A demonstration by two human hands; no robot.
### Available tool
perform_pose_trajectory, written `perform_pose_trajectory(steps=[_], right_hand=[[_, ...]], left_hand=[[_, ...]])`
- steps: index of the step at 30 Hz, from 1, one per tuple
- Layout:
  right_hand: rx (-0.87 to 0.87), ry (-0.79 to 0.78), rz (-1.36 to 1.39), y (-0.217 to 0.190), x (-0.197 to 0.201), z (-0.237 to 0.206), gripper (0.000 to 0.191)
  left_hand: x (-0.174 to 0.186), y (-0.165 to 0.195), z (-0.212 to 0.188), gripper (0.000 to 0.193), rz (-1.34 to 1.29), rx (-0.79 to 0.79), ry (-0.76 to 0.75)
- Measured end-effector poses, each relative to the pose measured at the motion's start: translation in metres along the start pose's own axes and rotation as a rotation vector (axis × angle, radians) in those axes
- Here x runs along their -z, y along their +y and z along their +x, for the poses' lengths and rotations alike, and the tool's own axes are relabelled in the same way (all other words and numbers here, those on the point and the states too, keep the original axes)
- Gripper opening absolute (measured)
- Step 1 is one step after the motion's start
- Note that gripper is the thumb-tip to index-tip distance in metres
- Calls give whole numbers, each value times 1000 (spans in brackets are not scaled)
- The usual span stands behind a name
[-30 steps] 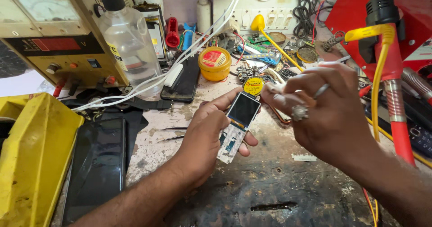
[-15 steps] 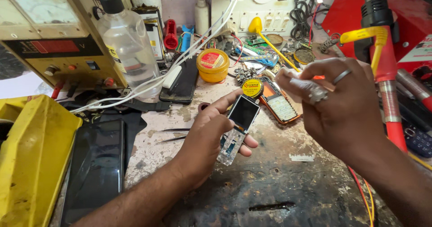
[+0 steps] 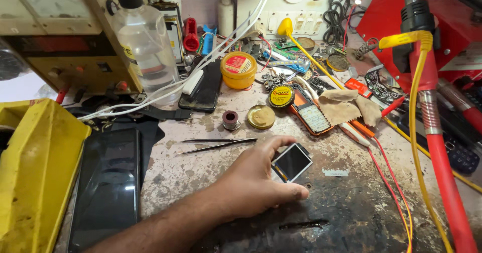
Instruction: The person solders a small circuit board using a soldering iron and tweezers, then wipes the board with a cloth. The person also handles a green circuit board and applies flux paste before soldering.
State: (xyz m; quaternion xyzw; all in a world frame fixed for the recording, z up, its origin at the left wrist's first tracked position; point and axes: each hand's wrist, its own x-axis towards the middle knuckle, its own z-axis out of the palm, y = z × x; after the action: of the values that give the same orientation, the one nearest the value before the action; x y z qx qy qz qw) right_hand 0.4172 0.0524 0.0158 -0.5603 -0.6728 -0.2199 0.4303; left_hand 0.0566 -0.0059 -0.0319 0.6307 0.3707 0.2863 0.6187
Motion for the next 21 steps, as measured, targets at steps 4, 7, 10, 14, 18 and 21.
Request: perform_pose_trajectory(steps=[4, 7, 10, 14, 18, 21], right_hand=[[19, -2, -59, -15, -2, 7, 24], [106, 33, -68, -33, 4, 12, 27], [146, -8, 77, -63, 23, 11, 30], [90, -297, 295, -116, 40, 16, 36], [-77, -748, 173, -149, -16, 28, 43], [-132, -926, -25, -146, -45, 17, 61]], left_hand=[[2, 2, 0, 77, 299, -74, 132], [3, 3, 2, 71, 315, -209, 215], [7, 2, 4, 70, 275, -102, 287], [11, 1, 9, 65, 187, -218, 389], [13, 1, 12, 70, 60, -205, 455], [15, 0, 12, 69, 204, -280, 538]])
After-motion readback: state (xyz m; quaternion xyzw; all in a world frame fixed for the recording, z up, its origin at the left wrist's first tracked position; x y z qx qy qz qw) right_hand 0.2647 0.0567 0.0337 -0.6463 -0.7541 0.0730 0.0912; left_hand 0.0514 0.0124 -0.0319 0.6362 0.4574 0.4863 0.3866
